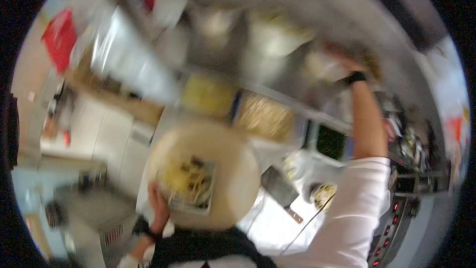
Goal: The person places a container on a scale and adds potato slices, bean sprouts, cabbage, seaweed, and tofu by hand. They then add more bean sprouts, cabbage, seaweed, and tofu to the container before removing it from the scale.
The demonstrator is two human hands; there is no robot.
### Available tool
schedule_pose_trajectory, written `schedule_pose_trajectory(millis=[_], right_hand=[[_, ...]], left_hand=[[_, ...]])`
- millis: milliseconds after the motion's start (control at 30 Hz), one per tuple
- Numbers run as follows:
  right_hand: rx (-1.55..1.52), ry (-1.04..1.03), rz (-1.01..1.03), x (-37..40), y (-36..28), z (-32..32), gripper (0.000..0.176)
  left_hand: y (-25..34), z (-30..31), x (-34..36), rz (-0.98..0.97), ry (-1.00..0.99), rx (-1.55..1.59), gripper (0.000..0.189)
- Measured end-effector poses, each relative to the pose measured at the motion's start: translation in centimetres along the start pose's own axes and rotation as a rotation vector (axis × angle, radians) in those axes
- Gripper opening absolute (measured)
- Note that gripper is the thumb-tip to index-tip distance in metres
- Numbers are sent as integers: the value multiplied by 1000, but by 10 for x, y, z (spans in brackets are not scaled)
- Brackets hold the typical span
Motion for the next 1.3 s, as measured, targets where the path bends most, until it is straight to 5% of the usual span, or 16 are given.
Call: schedule_pose_trajectory(millis=[33, 67, 133, 200, 300, 433, 533, 667, 800, 867, 1067, 1133, 1300], right_hand=[[250, 44, 25, -25, 58, 31, 62], [230, -51, 42, -27, 37, -2, 62], [108, 309, -220, -2, -9, 13, 52], [466, 101, -111, -50, 31, 46, 40], [577, 164, -30, -40, 21, 50, 34], [231, 386, 138, -37, 21, 87, 24], [-78, 525, 301, 84, -139, -14, 26], [-301, -109, 286, 160, -245, -191, 18], [-476, -586, 251, 201, -261, -355, 18], [-200, -389, 618, 210, -271, -381, 19], [-43, -149, 764, 190, -314, -269, 14], [-123, 58, 488, 145, -309, -202, 11], [263, 485, 434, 10, -223, -64, 22]], left_hand=[[7, 2, -2, 27, -6, 97, 21], [14, 6, -10, -12, -15, 103, 18], [11, 14, -16, -63, 43, 32, 18], [10, 18, -22, -91, 64, -43, 18], [-1, 15, -25, -74, 75, 19, 22], [8, 14, -24, -137, 82, -25, 23], [9, 16, -23, -153, 99, -2, 23], [15, 20, -24, -185, 71, 18, 21], [9, 19, -21, -208, 66, -30, 21], [-1, 12, -18, -284, 87, -48, 26], [12, 15, -16, -295, 47, -26, 24], [9, 15, -18, -285, 42, -30, 27], [4, 13, -20, -285, -53, -75, 22]])
Point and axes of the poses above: each hand's wrist, its own x-axis away from the middle knuckle, its own z-axis out of the back of the hand, y = z × x, the point moved 6 cm from there along -x, towards the middle knuckle, and after that the axes turned 5 degrees about -x, right-handed, at the moved point
